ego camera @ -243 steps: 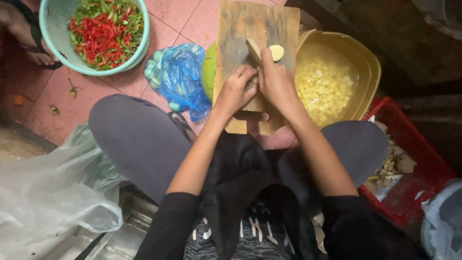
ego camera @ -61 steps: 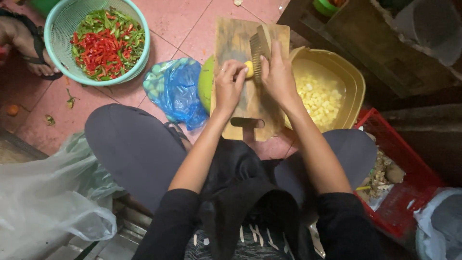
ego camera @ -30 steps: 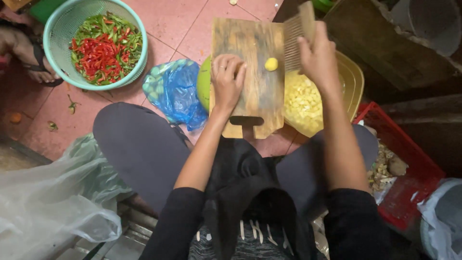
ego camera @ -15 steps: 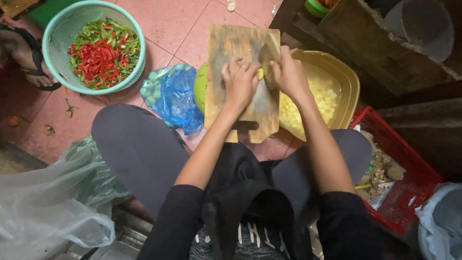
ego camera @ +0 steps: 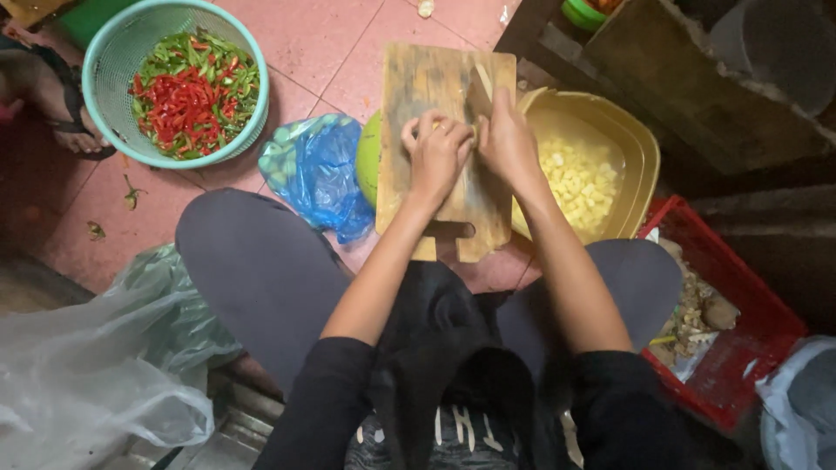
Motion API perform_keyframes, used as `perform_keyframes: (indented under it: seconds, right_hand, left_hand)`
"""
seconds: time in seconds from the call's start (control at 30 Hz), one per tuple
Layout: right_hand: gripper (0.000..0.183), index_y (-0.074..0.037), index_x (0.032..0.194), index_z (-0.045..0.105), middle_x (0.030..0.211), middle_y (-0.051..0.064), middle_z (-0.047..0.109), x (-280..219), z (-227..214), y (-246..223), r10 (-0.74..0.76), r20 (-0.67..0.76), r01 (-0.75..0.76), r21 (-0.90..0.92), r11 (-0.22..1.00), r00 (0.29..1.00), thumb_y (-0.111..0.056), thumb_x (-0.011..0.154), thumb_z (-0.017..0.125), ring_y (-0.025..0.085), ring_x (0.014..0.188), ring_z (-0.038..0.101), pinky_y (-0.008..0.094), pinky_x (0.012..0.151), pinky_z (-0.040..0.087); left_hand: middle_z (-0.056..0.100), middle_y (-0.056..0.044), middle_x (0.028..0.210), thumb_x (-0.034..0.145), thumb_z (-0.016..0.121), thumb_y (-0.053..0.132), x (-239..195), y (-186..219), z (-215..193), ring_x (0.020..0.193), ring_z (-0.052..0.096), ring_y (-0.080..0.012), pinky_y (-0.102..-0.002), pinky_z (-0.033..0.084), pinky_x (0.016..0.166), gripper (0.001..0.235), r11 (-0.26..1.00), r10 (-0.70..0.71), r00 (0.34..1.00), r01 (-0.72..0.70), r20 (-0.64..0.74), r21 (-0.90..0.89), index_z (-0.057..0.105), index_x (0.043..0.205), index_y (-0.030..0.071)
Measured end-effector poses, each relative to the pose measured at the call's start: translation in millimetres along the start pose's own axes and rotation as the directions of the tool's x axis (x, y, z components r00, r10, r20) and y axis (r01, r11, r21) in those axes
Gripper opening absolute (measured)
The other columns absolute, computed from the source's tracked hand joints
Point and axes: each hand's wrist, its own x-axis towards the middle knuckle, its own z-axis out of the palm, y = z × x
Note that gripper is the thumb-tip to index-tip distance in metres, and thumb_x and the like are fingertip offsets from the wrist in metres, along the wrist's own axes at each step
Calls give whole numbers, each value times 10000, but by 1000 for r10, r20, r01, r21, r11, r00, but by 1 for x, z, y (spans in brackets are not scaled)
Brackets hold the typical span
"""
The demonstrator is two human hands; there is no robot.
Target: The person is slicing peeled potatoes into small pieces using a crinkle-cut knife on a wooden board.
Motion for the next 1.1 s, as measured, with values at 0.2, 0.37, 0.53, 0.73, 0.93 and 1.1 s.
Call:
perform_keyframes:
  seconds: [0.2,0.37,0.53,0.73,0.93,1.1]
  right_hand:
    - [295,-15,1215,451,915,322,656,-3,-22,14,7,6,-8,166,986,1000,-123,1002,624,546,876,642,592,722,500]
    - [258,-37,1246,480,952,151,669,-18,-78,4,286,-31,-242,454,858,958,-161,1048,591,289,695,666,479,547,552]
    - [195,-50,1228,512,948,133,727,-29,-67,40,206,-128,-147,367,919,970,-154,1091,603,258,768,718,413,656,561]
    - [361,-76,1352,490,927,291,690,-30,-53,3,-30,-109,58,267,962,994,-134,1020,619,495,904,679,542,705,528]
    - [288,-92,1261,503,882,290,688,-17,-33,1,-67,4,67,30,997,998,-198,1032,643,527,840,658,600,689,496]
    - [339,-77,1276,497,951,319,675,-1,-44,-9,-84,100,79,51,996,991,-187,988,638,553,889,628,618,737,487]
  left_hand:
    - [688,-22,994,809,787,237,-1,6,2,1177,559,-262,-563,290,1067,163,1000,23,1000,-23,-1,14,719,936,163]
    - [659,-91,1038,751,817,320,2,22,10,1180,517,-324,-588,282,1067,330,994,-43,999,40,25,102,683,974,117]
    - [626,-125,1135,743,799,288,5,21,25,1241,491,-341,-605,264,1126,424,988,-83,992,70,94,139,626,1076,89]
    - [629,-71,1180,705,754,205,-2,18,-22,1297,458,-358,-631,224,1115,396,995,63,994,-70,95,71,661,1085,145]
    - [645,-23,1147,794,764,221,-7,12,-9,1310,460,-322,-624,226,1137,237,995,68,995,-73,67,63,710,1018,161]
    - [664,-20,1156,790,769,234,-10,8,-2,1308,477,-316,-630,225,1141,226,997,57,997,-60,45,57,724,1005,181]
